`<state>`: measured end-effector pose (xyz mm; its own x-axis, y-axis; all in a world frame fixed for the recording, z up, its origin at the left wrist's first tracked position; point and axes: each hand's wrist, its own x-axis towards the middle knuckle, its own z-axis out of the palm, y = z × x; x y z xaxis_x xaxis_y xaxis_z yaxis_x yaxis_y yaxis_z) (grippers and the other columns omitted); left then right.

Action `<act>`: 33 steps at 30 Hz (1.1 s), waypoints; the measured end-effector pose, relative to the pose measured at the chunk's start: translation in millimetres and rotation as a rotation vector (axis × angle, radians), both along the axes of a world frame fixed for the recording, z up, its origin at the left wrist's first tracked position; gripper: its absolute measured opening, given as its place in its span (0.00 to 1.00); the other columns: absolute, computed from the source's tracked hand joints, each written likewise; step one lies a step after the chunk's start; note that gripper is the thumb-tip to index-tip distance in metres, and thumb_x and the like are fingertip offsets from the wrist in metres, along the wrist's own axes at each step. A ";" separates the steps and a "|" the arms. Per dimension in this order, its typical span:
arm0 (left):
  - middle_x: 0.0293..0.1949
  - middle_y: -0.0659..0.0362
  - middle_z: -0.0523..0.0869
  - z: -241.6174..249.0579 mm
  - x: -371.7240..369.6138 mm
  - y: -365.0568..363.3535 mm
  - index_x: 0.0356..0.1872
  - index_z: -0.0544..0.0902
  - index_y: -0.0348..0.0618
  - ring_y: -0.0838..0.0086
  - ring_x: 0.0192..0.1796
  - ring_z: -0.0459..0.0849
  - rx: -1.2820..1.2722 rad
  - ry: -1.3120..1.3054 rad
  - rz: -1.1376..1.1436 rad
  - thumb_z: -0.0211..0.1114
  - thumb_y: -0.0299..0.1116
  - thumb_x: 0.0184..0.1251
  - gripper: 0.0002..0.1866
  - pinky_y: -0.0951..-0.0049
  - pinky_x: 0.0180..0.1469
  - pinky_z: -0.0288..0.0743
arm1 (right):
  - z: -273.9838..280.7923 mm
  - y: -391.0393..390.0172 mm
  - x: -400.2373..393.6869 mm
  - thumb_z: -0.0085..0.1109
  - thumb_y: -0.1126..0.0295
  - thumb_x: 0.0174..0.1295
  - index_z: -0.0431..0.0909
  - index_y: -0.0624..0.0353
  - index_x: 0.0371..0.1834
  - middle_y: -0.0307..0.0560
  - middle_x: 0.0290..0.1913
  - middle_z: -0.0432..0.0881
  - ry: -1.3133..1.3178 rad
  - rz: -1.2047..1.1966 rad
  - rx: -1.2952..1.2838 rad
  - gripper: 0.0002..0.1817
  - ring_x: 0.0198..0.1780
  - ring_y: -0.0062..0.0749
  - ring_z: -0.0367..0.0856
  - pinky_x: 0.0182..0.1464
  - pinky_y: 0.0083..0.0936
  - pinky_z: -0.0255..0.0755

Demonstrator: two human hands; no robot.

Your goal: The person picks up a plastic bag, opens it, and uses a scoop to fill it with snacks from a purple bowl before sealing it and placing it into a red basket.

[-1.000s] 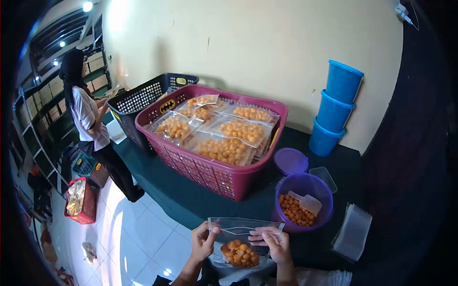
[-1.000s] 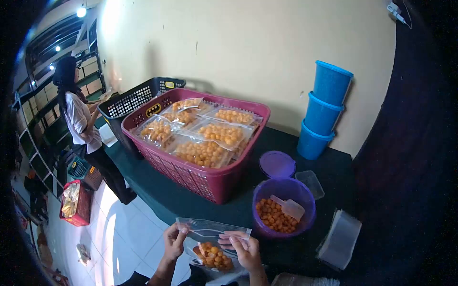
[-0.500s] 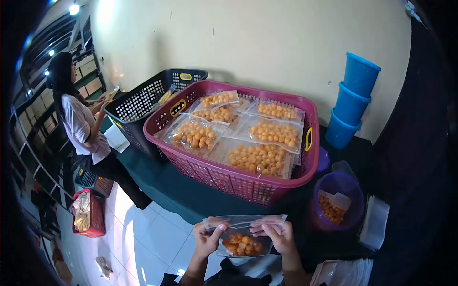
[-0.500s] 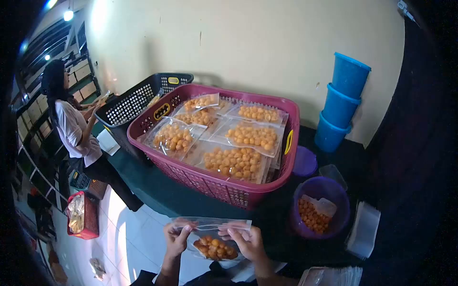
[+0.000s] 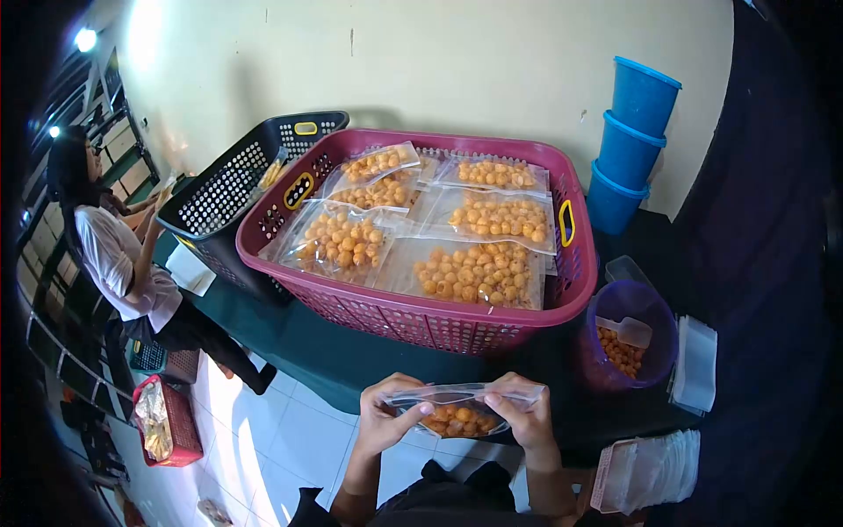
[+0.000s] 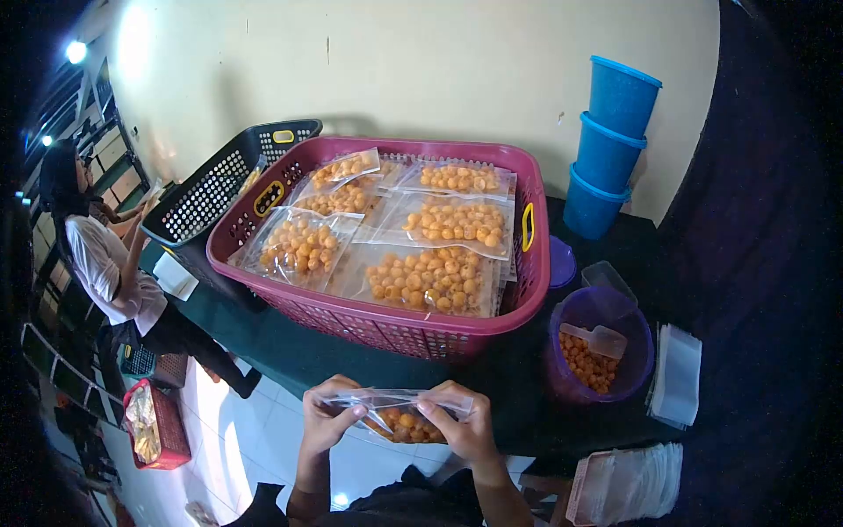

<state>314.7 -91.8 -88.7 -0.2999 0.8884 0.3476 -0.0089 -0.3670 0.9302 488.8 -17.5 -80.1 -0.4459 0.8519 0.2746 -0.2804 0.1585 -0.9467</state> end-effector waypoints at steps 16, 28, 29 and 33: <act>0.24 0.58 0.81 21.3 60.3 5.2 0.24 0.79 0.38 0.70 0.29 0.80 0.207 0.430 0.212 0.64 0.24 0.47 0.03 0.62 0.47 0.68 | 87.7 25.4 71.6 0.65 0.71 0.39 0.72 0.62 0.37 0.46 0.39 0.72 -0.392 -0.087 0.897 0.19 0.41 0.34 0.71 0.45 0.28 0.64; 0.24 0.59 0.82 32.4 102.5 -3.6 0.26 0.81 0.40 0.70 0.29 0.80 0.157 0.507 0.221 0.63 0.24 0.48 0.03 0.63 0.48 0.68 | 100.9 38.7 56.8 0.54 0.71 0.46 0.74 0.62 0.22 0.47 0.23 0.75 -0.831 0.555 1.385 0.06 0.32 0.37 0.76 0.35 0.28 0.68; 0.25 0.59 0.82 34.5 104.5 -7.4 0.27 0.81 0.41 0.71 0.30 0.80 0.141 0.586 0.225 0.63 0.25 0.47 0.04 0.63 0.48 0.67 | 99.3 35.8 60.3 0.53 0.71 0.47 0.72 0.62 0.22 0.46 0.24 0.74 -0.822 0.557 1.423 0.06 0.32 0.35 0.75 0.35 0.27 0.67; 0.26 0.61 0.82 46.0 120.1 -37.5 0.28 0.82 0.46 0.72 0.31 0.80 0.097 0.709 0.213 0.64 0.26 0.45 0.06 0.65 0.49 0.66 | 107.2 16.8 94.0 0.51 0.72 0.43 0.73 0.59 0.21 0.41 0.23 0.72 -0.695 0.522 1.511 0.04 0.30 0.27 0.73 0.30 0.20 0.64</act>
<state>434.8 -129.4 -42.7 -0.1370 0.7918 0.5953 0.6618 -0.3740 0.6497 582.8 -0.7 27.1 -0.9366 -0.2112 0.2796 -0.2253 0.9741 -0.0191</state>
